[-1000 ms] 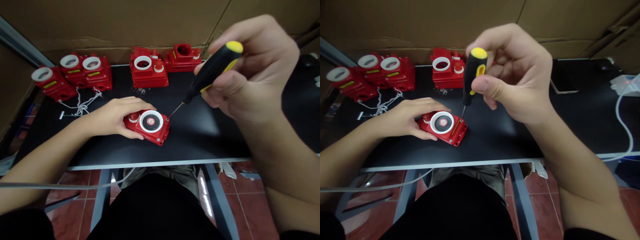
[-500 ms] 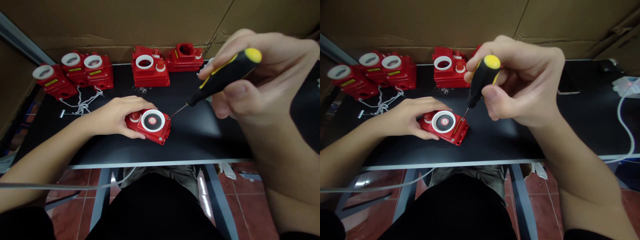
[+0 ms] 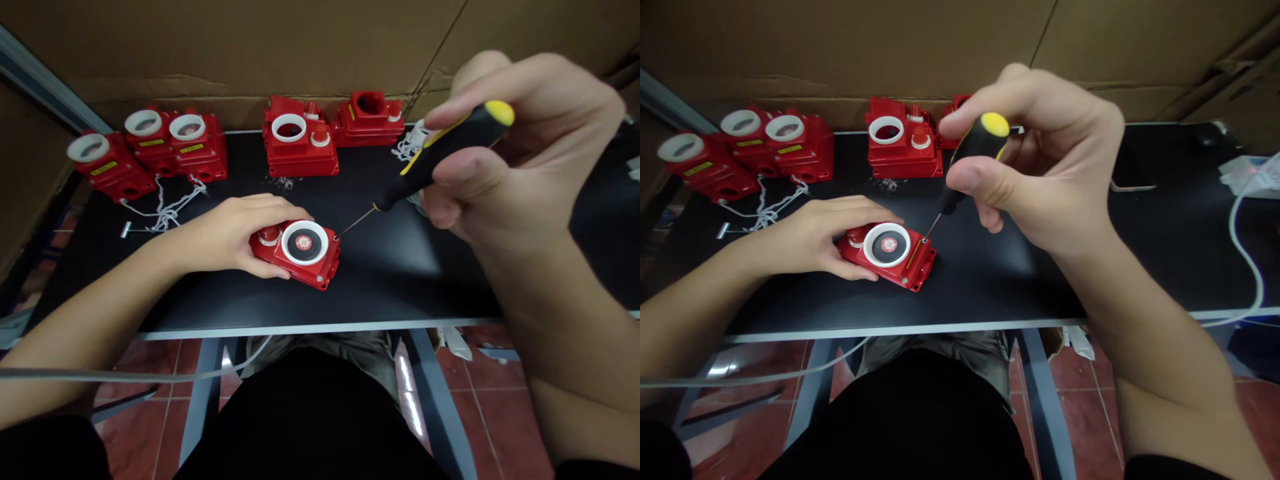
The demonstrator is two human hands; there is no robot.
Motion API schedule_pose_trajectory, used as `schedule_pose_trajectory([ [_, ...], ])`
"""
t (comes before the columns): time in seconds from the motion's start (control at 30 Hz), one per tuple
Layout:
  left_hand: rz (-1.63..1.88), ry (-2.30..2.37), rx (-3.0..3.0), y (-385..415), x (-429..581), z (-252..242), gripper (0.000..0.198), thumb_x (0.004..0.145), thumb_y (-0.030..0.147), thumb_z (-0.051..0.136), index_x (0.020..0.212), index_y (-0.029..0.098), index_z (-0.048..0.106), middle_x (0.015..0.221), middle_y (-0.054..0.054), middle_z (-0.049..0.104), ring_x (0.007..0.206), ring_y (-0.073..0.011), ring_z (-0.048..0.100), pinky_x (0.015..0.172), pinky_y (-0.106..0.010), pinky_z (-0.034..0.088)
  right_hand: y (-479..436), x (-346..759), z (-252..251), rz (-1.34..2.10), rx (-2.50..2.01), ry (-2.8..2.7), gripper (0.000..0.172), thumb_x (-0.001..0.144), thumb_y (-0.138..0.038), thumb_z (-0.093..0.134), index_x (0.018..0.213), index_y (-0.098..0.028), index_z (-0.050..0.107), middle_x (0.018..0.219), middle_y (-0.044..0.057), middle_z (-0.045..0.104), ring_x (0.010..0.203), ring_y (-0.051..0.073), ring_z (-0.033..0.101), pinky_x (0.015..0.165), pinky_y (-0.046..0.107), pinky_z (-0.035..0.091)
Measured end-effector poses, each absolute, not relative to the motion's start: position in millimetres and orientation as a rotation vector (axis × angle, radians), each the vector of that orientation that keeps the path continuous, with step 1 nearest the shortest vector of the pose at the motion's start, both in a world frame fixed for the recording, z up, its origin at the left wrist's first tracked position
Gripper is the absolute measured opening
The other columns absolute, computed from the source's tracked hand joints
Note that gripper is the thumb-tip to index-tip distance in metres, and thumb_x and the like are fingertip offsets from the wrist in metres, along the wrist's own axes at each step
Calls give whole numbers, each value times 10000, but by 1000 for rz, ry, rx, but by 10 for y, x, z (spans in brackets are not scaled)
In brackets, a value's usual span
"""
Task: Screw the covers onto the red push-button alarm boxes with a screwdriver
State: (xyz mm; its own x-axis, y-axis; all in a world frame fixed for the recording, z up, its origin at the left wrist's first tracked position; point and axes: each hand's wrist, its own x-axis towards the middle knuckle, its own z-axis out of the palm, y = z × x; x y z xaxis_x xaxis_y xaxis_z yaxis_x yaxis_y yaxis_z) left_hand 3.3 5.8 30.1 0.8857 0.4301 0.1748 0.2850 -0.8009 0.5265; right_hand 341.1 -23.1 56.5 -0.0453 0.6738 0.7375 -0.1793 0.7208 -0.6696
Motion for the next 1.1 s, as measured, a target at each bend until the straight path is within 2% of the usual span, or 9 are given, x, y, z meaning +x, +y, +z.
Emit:
schedule_pose_trajectory([
  [0.13,401,505,2561,60,36,295,669,1202,745,882,1680,285,799,1557,-180,899,1357,-368,873,1254,-436,637,-253,3451,556,696,-543,-1454,500,783,-602,1255,1064,-314,958,911,-77,838,371,26,507,259,201,387],
  [0.27,408,503,2554,59,38,285,682,1198,767,879,1671,282,800,1558,-181,898,1358,-366,873,1254,-435,636,-253,3475,529,731,-509,-1453,439,841,-540,1240,1115,-323,973,917,-66,869,389,26,528,265,181,352],
  [0.47,403,519,2558,56,36,290,678,1199,747,878,1680,275,805,1549,-179,901,1348,-358,875,1234,-411,631,-217,3495,514,789,-477,-1474,384,902,-461,1213,1161,-297,981,1046,-8,978,384,39,574,265,164,397],
  [0.57,402,524,2551,56,32,290,685,1184,747,892,1675,275,817,1543,-180,906,1341,-366,876,1228,-415,632,-258,3444,502,834,-411,-1548,306,1001,-430,1112,1278,-353,1006,1170,-18,1011,403,46,585,288,188,448],
  [0.7,396,523,2556,60,33,286,715,1187,763,891,1690,263,806,1569,-193,897,1361,-372,871,1258,-425,628,-396,3352,473,927,-404,-1517,249,1105,-353,940,1329,-440,1004,1169,-61,958,489,95,659,312,243,509],
  [0.8,387,527,2557,62,36,288,723,1184,752,898,1707,263,801,1575,-197,896,1364,-373,868,1259,-431,634,-464,3332,487,975,-445,-1469,227,1074,-377,976,1285,-456,1005,1210,-52,906,533,108,684,329,279,550],
  [0.87,387,533,2554,61,34,293,715,1180,734,903,1711,266,806,1564,-196,901,1355,-375,868,1252,-439,640,-445,3342,509,932,-460,-1469,209,1014,-444,1070,1213,-433,1005,1191,-54,873,503,88,657,311,283,532],
  [1.0,380,537,2549,53,29,304,694,1182,724,899,1705,278,806,1558,-187,903,1347,-369,869,1256,-443,640,-313,3382,551,756,-399,-1494,319,901,-508,1198,1059,-360,963,989,-74,806,417,39,566,272,227,444],
  [1.1,391,530,2551,52,33,300,682,1185,744,894,1694,298,805,1564,-176,901,1351,-366,870,1259,-437,639,-274,3421,589,698,-422,-1550,410,847,-576,1233,1061,-344,972,939,-62,799,448,51,619,290,216,487],
])
